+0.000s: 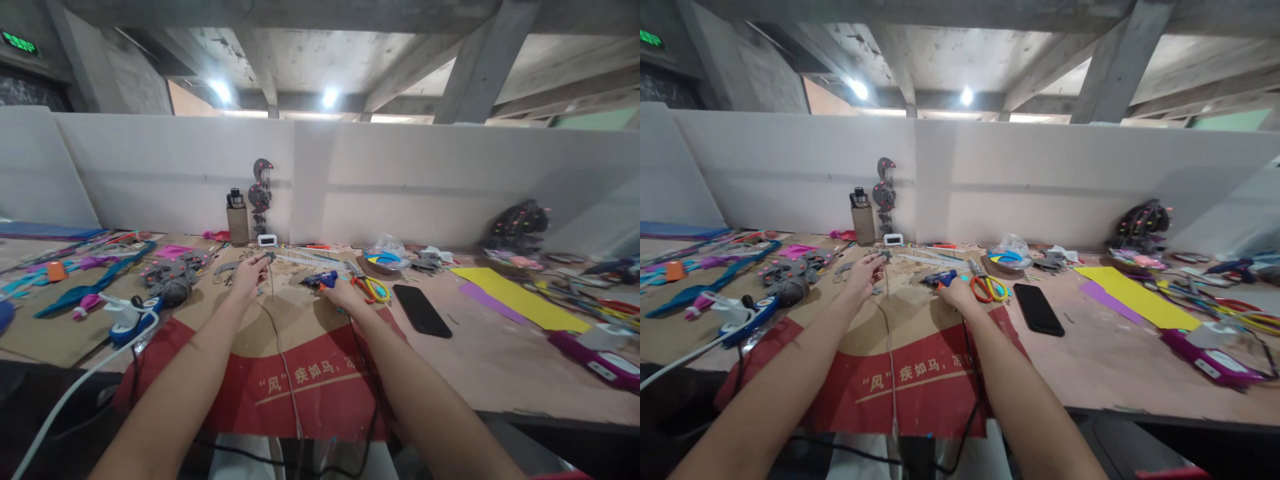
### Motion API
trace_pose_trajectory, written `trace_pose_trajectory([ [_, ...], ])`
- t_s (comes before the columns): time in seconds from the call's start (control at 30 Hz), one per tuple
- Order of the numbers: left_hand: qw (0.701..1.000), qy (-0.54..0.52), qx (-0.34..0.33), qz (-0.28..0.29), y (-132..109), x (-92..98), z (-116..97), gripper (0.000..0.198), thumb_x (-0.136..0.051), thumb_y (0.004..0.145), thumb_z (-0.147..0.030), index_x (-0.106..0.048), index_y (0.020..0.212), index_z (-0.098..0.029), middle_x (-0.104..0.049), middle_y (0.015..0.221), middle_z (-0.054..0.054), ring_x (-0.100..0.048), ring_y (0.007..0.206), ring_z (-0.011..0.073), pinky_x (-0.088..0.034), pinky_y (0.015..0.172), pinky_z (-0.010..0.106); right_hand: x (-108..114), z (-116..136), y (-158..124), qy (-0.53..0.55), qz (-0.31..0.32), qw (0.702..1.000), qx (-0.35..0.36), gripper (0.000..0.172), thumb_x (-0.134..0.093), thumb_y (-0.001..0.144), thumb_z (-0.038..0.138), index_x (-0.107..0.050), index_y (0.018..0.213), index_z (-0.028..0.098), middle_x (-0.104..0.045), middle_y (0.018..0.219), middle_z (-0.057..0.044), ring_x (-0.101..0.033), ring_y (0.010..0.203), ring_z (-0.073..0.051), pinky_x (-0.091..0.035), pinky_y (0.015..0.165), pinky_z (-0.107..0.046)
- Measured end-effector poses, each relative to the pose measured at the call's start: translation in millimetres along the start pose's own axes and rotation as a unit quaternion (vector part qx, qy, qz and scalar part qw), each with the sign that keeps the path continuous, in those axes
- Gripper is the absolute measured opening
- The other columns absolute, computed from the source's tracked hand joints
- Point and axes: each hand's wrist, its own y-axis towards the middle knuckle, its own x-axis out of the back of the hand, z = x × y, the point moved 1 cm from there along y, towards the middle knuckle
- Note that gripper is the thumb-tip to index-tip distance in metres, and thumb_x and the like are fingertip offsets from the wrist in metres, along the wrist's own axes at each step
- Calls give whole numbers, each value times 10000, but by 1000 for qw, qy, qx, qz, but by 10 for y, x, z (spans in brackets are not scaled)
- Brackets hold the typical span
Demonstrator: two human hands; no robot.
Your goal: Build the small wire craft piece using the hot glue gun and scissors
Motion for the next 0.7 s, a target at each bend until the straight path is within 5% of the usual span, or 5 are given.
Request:
trace_pose_trajectory([
  [0.2,999,23,1,22,4,19,41,287,-776,548,-315,-591,675,-137,-449,492,-73,-340,384,26,-175,376,174,75,271,-144,179,-79,975,102,343,-425,775,230,-504,1101,158,-647,984,-73,-627,801,-161,-494,670,-253],
  [0.37,998,38,0,47,-14,-16,29,306,-782,550,-340,-607,688,-131,-390,469,-82,-295,373,26,-124,373,185,20,399,-282,397,-45,880,258,316,-477,764,242,-477,1078,207,-615,996,-39,-552,640,-111,-491,573,-250],
  [0.7,997,46,1,57,-141,-148,-86,324,-788,543,-362,-634,686,-115,-459,521,-49,-272,370,12,-111,367,192,31,399,-380,243,-60,924,288,261,-476,854,329,-510,1069,186,-618,932,-67,-558,742,-168,-468,681,-302],
])
